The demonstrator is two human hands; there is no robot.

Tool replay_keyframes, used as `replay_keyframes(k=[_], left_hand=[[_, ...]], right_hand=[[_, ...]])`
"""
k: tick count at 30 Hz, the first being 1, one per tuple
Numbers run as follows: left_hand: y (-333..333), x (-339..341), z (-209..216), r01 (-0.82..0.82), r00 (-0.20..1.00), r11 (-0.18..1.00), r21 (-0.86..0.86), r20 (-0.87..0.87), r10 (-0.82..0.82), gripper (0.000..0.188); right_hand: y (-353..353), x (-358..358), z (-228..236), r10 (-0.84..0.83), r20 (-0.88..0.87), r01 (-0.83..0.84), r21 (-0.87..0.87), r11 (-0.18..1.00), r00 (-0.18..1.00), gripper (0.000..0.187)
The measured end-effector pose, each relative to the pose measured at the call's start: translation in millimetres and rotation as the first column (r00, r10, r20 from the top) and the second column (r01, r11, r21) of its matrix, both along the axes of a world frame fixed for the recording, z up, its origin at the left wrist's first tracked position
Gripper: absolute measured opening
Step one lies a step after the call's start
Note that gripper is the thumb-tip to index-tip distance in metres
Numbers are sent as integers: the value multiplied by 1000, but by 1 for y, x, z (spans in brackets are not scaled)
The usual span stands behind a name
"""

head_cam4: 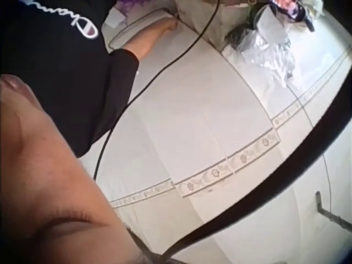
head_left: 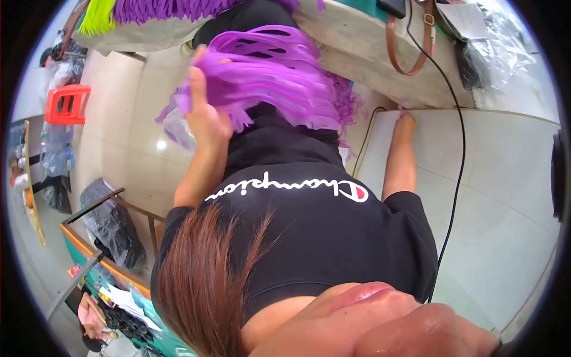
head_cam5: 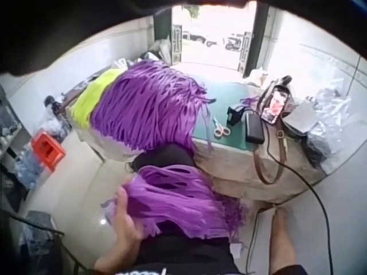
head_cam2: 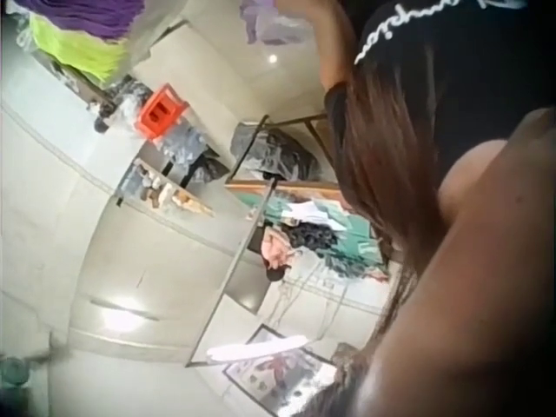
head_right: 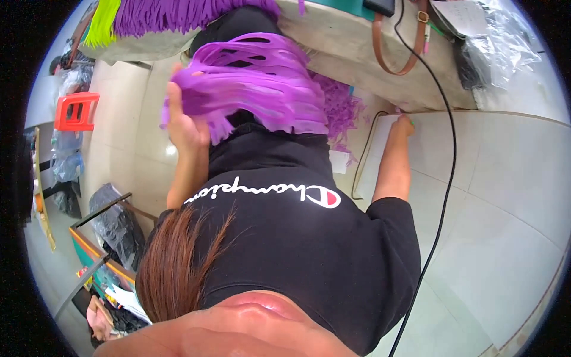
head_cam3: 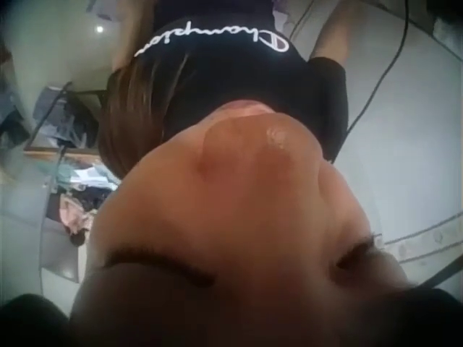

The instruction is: Sorting and preparing purple plastic strips using a small tool.

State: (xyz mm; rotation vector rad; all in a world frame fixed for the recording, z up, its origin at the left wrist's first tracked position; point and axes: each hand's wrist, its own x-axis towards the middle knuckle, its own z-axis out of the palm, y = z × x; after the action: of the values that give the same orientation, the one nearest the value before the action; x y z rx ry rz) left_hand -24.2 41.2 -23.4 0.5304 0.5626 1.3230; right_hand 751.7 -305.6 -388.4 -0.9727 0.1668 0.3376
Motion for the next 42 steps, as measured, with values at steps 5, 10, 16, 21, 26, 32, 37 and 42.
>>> replay_keyframes(k=[5,10,16,21,26,32,37,42], left_hand=[[-24,15,38,-16,938,994,112,-341,54,50],[-28,5,33,358,830,931,67,-480,-284,66],[-37,11,47,470,835,879,82,-365,-412,82],[-47,22,46,347,899,934,82,-313,-306,78],[-49,22,43,326,907,944,44,-296,-299,73],[-49,20,40,293,918,945,143,-318,-237,72],[-49,21,34,285,904,943,173,-375,-204,75],[-46,22,27,314,861,910,269,-485,-154,81]], right_hand=[[161,-271,25,687,-42,-199,-968,151,726,23],[217,-357,169,817,448,122,-892,435,363,31],[249,-510,342,757,581,-715,-388,581,299,18],[250,-571,390,671,715,-851,-219,478,194,13],[258,-591,387,744,620,-874,-188,449,249,20],[261,-594,383,767,600,-876,-218,431,228,18],[261,-593,382,740,652,-791,-361,493,163,13],[270,-587,388,478,878,-309,-450,838,15,7]])
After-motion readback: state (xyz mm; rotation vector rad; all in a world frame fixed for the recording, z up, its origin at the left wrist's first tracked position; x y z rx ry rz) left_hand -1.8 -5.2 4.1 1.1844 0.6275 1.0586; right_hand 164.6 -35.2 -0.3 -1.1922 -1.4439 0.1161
